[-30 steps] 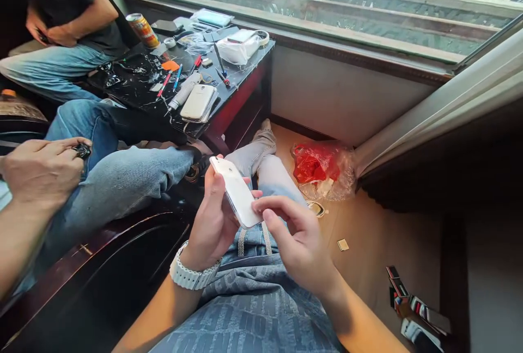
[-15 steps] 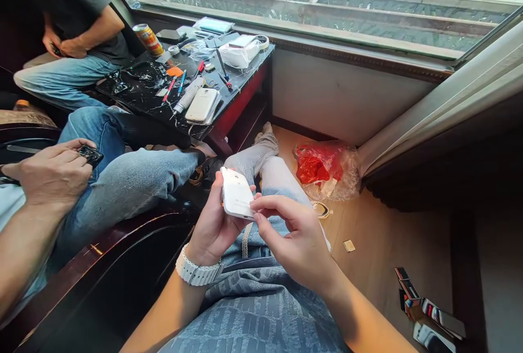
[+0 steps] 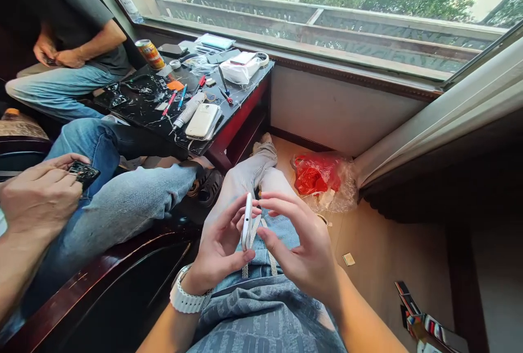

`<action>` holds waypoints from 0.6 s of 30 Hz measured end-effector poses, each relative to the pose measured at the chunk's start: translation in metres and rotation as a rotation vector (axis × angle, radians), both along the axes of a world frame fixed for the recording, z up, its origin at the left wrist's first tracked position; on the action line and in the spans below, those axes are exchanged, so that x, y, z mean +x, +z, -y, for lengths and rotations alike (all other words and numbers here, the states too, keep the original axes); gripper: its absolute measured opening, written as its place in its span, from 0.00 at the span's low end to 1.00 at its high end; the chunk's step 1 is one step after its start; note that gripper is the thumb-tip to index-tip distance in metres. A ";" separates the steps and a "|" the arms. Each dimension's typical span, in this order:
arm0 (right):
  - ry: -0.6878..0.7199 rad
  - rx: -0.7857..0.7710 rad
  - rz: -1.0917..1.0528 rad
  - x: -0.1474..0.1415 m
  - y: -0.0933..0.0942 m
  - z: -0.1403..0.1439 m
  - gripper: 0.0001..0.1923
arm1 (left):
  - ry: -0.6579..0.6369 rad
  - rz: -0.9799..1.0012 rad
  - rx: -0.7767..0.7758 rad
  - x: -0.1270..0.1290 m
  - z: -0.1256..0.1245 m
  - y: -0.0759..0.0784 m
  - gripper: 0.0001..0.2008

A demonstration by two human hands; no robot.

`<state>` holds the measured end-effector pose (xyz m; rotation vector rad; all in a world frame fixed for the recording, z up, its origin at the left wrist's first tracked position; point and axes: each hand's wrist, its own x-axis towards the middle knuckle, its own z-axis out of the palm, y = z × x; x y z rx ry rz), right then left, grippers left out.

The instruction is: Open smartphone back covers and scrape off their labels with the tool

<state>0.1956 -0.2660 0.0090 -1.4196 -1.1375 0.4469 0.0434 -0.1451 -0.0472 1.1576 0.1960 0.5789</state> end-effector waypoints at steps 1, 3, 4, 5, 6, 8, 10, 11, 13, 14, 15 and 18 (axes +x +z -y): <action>0.014 0.004 0.022 0.001 0.002 0.000 0.22 | -0.009 -0.004 -0.002 0.000 0.000 0.000 0.43; 0.039 0.007 0.045 0.002 0.004 -0.001 0.22 | -0.007 -0.044 -0.020 0.001 0.000 0.004 0.41; 0.046 0.004 0.047 0.002 0.004 -0.002 0.22 | -0.004 -0.071 -0.038 0.002 0.000 0.007 0.40; 0.043 0.000 0.044 0.002 0.003 -0.002 0.21 | -0.003 -0.094 -0.060 0.002 0.000 0.010 0.38; 0.031 -0.006 0.035 0.001 0.002 -0.003 0.21 | -0.008 -0.106 -0.088 0.002 0.000 0.014 0.36; -0.005 -0.025 0.010 -0.001 0.000 -0.004 0.20 | -0.034 -0.087 -0.150 0.004 0.000 0.020 0.33; -0.031 -0.053 -0.016 -0.002 -0.003 -0.006 0.19 | -0.051 -0.068 -0.205 0.005 0.000 0.023 0.32; -0.034 -0.064 -0.026 -0.003 -0.004 -0.007 0.18 | -0.051 -0.066 -0.224 0.006 0.000 0.024 0.32; -0.034 -0.068 -0.038 -0.003 -0.006 -0.009 0.17 | -0.046 -0.074 -0.246 0.007 0.000 0.025 0.32; -0.037 -0.065 -0.043 -0.002 -0.006 -0.010 0.16 | -0.044 -0.078 -0.254 0.008 0.000 0.025 0.33; -0.043 -0.061 -0.046 -0.002 -0.007 -0.011 0.16 | -0.044 -0.083 -0.263 0.008 0.001 0.024 0.33; -0.070 -0.060 -0.056 -0.003 -0.007 -0.013 0.15 | -0.037 -0.093 -0.339 0.008 0.003 0.022 0.34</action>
